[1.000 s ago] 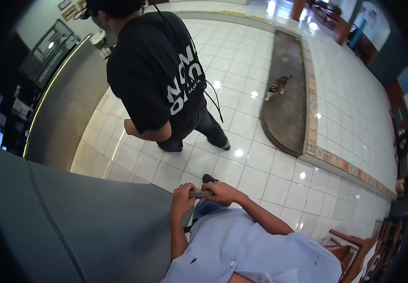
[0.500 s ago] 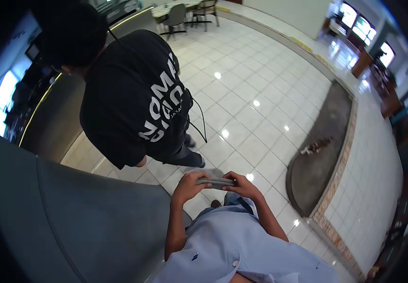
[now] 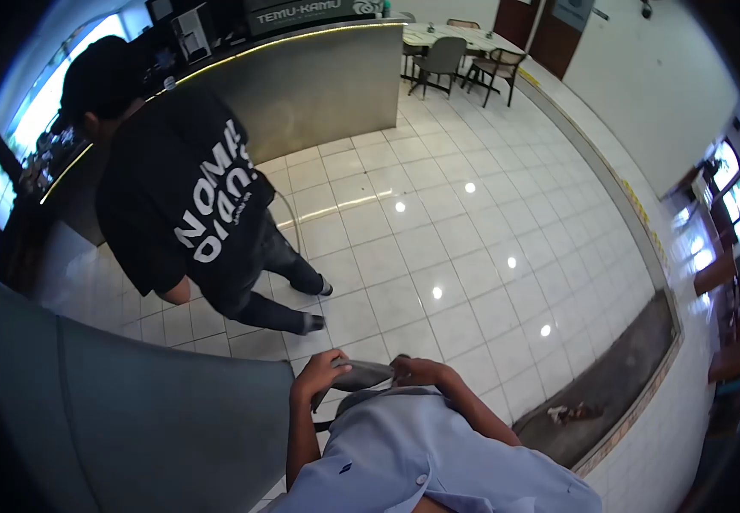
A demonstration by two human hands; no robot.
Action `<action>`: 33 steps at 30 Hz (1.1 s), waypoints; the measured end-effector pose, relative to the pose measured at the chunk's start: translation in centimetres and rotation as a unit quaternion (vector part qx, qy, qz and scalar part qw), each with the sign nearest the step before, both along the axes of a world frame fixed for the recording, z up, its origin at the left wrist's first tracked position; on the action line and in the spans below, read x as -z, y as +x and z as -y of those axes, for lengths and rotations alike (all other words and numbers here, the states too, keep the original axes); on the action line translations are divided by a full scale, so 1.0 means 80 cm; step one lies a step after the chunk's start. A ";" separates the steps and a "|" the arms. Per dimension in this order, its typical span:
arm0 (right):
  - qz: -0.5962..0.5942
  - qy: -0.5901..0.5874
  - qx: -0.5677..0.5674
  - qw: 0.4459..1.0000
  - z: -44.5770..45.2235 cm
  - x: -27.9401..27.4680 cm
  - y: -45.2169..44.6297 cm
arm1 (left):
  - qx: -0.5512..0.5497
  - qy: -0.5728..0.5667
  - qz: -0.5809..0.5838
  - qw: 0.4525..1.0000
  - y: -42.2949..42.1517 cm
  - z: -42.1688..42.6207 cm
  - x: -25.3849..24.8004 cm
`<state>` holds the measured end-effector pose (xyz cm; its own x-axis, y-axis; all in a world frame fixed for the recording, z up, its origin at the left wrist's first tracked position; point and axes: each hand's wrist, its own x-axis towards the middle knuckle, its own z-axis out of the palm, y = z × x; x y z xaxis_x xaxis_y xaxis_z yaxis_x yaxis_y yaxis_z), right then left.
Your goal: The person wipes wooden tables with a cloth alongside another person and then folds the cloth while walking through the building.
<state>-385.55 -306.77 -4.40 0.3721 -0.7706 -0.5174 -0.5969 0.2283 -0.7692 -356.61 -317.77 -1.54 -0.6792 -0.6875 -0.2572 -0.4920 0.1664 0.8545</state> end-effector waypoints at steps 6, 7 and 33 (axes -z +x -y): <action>-0.008 0.036 -0.263 0.964 0.133 0.161 -0.046 | -0.195 0.161 0.101 0.962 0.032 0.027 0.025; -0.037 0.032 -0.295 0.954 0.172 0.161 -0.036 | -0.227 0.158 0.099 0.956 0.040 0.031 0.028; 0.016 0.112 -0.191 0.975 0.804 0.293 0.099 | -0.494 0.103 -0.023 0.863 0.416 0.513 0.033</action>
<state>-377.62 -371.11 -27.82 0.6279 -0.4423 -0.6404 -0.6483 0.1580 -0.7448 -323.29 -358.80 -4.19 0.2004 -0.8793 -0.4321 -0.2712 -0.4736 0.8380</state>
